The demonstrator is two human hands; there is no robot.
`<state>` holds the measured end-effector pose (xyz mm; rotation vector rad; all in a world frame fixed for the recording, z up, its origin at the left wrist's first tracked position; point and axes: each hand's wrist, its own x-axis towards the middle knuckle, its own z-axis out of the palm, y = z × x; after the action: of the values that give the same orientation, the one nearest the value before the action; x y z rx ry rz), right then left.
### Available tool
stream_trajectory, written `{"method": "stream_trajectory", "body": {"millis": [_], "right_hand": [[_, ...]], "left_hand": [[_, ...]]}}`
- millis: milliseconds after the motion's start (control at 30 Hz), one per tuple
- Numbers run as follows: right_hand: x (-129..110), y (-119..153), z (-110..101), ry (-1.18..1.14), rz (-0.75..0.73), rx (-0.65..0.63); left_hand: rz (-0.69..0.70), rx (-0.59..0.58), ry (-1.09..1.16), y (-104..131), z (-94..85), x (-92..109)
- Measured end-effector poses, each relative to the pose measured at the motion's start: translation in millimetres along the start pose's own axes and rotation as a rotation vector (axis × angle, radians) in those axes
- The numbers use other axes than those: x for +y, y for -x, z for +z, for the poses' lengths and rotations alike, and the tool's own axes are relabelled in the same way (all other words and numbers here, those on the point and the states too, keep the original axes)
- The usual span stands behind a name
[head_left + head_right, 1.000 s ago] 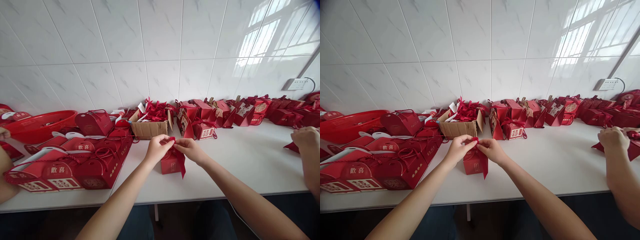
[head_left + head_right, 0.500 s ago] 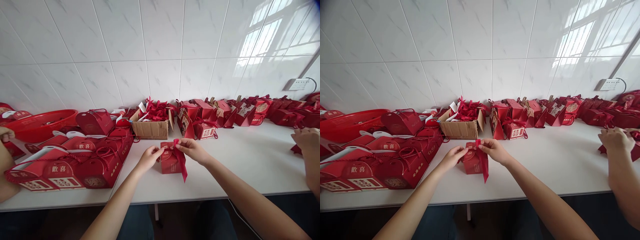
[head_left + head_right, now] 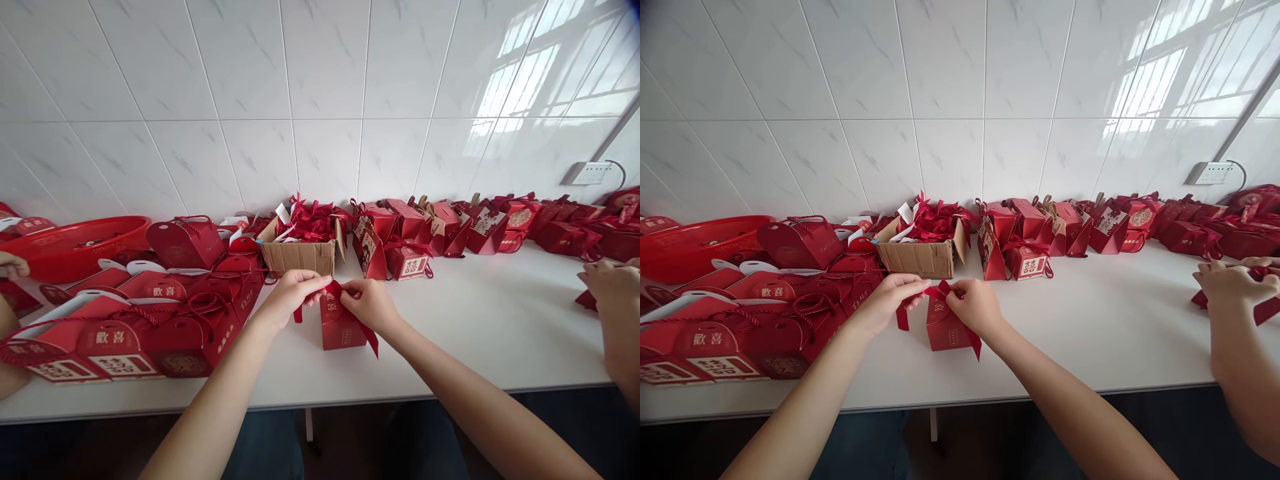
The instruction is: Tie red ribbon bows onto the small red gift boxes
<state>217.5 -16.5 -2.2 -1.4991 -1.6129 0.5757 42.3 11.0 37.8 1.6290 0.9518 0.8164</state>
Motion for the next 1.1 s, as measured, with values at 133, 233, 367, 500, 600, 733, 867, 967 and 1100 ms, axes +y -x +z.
{"method": "stream_trajectory", "body": {"millis": [133,233,367,500,600,733,867,967,1100], "right_hand": [[-1.4,3.6,2.0,0.056,-0.113,-0.021],[-1.1,6.4,1.0,0.071,-0.194,-0.039],[1.6,8.4,0.3,0.067,-0.248,-0.050],[8.1,6.8,2.2,0.026,-0.231,-0.036],[12.8,5.1,2.3,-0.038,-0.220,-0.059],[14.7,4.0,-0.2,-0.116,-0.220,-0.093],[13.3,3.9,-1.0,-0.179,-0.211,-0.095],[14.2,3.7,0.8,-0.229,-0.195,-0.078],[17.9,3.2,4.9,-0.315,-0.162,-0.046]], "left_hand": [[0.050,-0.072,0.076,-12.1,6.4,20.3],[0.044,-0.073,0.179,-26.8,16.7,28.3],[0.018,-0.039,0.208,-46.1,32.8,30.4],[0.027,-0.026,0.161,-51.2,35.5,22.6],[0.099,0.082,0.086,-42.1,25.8,6.9],[0.161,0.152,-0.048,-22.8,14.4,-20.2],[0.243,0.137,-0.119,-13.9,18.6,-39.7],[0.290,0.174,-0.112,-16.4,25.4,-47.0],[0.318,0.195,-0.086,-17.8,30.1,-52.1]]}}
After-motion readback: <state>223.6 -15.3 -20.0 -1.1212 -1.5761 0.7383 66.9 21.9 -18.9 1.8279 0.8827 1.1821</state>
